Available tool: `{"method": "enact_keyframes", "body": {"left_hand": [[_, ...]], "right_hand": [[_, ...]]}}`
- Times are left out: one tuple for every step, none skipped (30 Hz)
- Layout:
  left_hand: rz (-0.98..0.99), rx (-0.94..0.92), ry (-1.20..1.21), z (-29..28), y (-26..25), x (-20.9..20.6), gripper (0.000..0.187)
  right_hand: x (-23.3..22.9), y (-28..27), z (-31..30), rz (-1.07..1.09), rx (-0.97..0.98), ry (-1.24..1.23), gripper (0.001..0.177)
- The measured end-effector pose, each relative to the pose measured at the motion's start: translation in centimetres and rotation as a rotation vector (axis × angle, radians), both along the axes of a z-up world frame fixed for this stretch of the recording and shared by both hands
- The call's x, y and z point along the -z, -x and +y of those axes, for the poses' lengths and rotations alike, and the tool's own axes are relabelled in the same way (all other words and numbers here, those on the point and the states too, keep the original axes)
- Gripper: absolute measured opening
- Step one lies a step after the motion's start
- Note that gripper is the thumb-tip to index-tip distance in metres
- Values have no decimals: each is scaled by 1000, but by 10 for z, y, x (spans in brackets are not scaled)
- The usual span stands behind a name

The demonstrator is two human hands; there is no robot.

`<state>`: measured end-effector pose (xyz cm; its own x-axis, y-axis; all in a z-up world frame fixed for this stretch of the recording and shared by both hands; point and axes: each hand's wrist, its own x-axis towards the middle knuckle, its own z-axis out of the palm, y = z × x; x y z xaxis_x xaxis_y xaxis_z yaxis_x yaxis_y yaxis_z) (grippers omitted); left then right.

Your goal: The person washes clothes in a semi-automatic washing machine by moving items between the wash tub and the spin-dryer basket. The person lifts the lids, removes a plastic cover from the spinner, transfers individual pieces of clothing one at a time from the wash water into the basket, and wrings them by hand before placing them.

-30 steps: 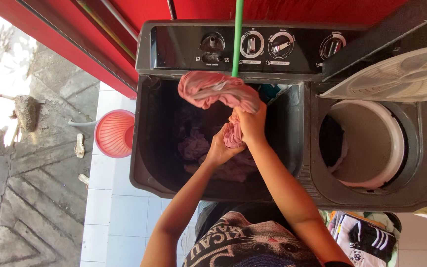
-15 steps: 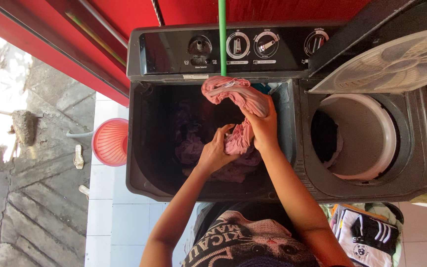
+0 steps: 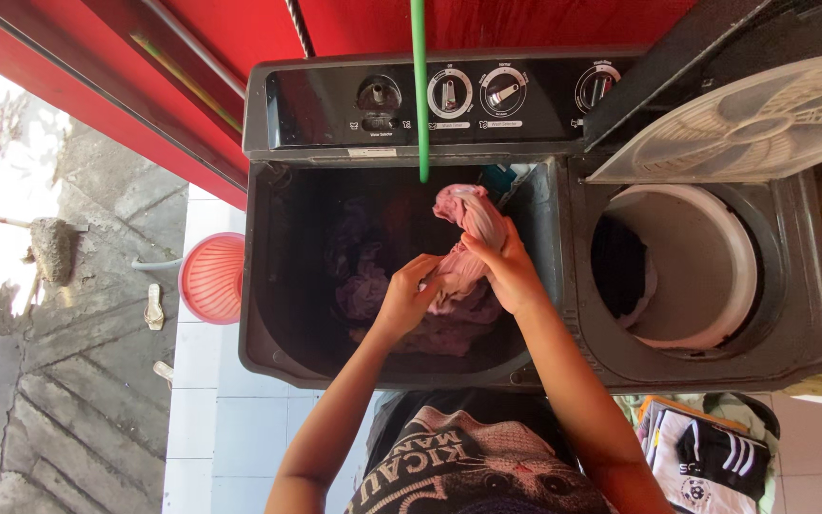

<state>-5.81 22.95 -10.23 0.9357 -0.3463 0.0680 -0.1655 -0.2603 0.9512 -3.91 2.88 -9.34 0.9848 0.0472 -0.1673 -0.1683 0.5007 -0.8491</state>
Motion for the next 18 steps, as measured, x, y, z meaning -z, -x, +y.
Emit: {"method": "enact_keyframes", "body": {"left_hand": [[74, -3, 68, 0, 1, -2, 32], [147, -9, 137, 1, 1, -5, 30], [147, -13, 136, 1, 1, -7, 30], [475, -41, 364, 1, 0, -8, 30], [803, -71, 592, 1, 1, -7, 32], [802, -78, 594, 1, 0, -4, 32], [748, -31, 689, 1, -1, 0, 25], [690, 17, 781, 2, -3, 3, 19], [686, 12, 782, 5, -4, 4, 19], [584, 3, 708, 8, -5, 3, 18], [483, -6, 633, 10, -7, -1, 18], [484, -10, 632, 13, -10, -8, 18], [318, -46, 567, 14, -13, -18, 18], [151, -84, 500, 16, -18, -30, 17], [150, -90, 499, 18, -20, -45, 17], [200, -95, 595, 21, -24, -62, 19], [250, -100, 691, 23, -28, -80, 21], [247, -106, 692, 24, -33, -97, 21]], "right_hand": [[4, 3, -3, 50, -5, -15, 55], [8, 5, -4, 50, -9, -16, 55], [10, 8, -4, 82, -4, -50, 57], [11, 10, -4, 115, 1, -84, 58], [11, 13, -6, 116, -5, -84, 58], [10, 16, -8, 73, -76, -102, 62], [10, 19, -9, 30, -146, -119, 65], [10, 20, -12, 28, -152, -121, 65], [12, 22, -16, 95, -195, -81, 68], [16, 23, -20, 162, -238, -40, 71], [23, 23, -23, 160, -243, -39, 71], [34, 25, -24, 223, -306, 68, 65], [46, 26, -26, 285, -367, 177, 60], [59, 28, -26, 284, -373, 177, 60], [73, 29, -26, 215, -452, 394, 45], [86, 29, -27, 138, -528, 612, 32], [98, 28, -28, 134, -535, 613, 32], [109, 28, -28, 120, -541, 882, 27]]}}
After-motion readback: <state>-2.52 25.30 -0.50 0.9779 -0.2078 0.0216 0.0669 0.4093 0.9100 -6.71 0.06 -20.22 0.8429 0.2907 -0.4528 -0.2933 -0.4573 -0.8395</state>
